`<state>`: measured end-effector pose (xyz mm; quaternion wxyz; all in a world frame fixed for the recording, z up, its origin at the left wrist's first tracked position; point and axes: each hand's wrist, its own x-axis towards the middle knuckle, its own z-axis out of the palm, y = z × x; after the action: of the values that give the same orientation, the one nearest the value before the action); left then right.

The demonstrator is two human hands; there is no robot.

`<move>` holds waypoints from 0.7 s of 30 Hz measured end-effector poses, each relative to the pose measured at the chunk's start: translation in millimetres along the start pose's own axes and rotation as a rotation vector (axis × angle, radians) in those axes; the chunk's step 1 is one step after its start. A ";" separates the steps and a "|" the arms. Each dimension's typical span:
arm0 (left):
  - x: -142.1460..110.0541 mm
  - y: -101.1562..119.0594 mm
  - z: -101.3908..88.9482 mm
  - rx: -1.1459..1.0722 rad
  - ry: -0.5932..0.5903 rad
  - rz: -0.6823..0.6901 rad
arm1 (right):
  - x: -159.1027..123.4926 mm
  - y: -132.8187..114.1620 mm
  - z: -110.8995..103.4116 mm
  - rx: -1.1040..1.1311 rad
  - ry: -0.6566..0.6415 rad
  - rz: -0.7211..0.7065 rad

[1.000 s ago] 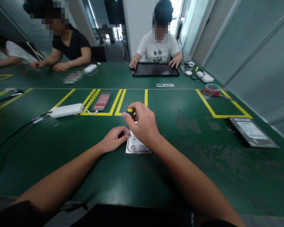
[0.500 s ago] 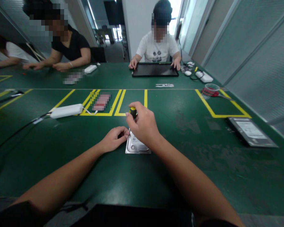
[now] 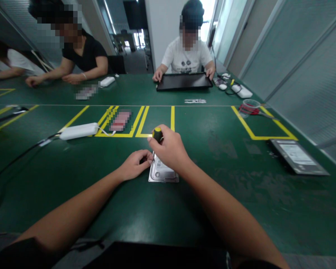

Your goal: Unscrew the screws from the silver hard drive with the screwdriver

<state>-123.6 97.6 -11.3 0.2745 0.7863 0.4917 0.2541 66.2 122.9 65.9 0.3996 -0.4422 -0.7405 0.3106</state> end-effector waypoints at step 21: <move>0.2 -0.4 0.2 0.005 0.007 0.007 | -1.1 -1.8 0.2 0.022 0.032 0.041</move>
<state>-123.6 97.9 -11.7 0.2698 0.7879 0.4906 0.2564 65.7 121.2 67.0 0.4097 -0.4580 -0.7212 0.3198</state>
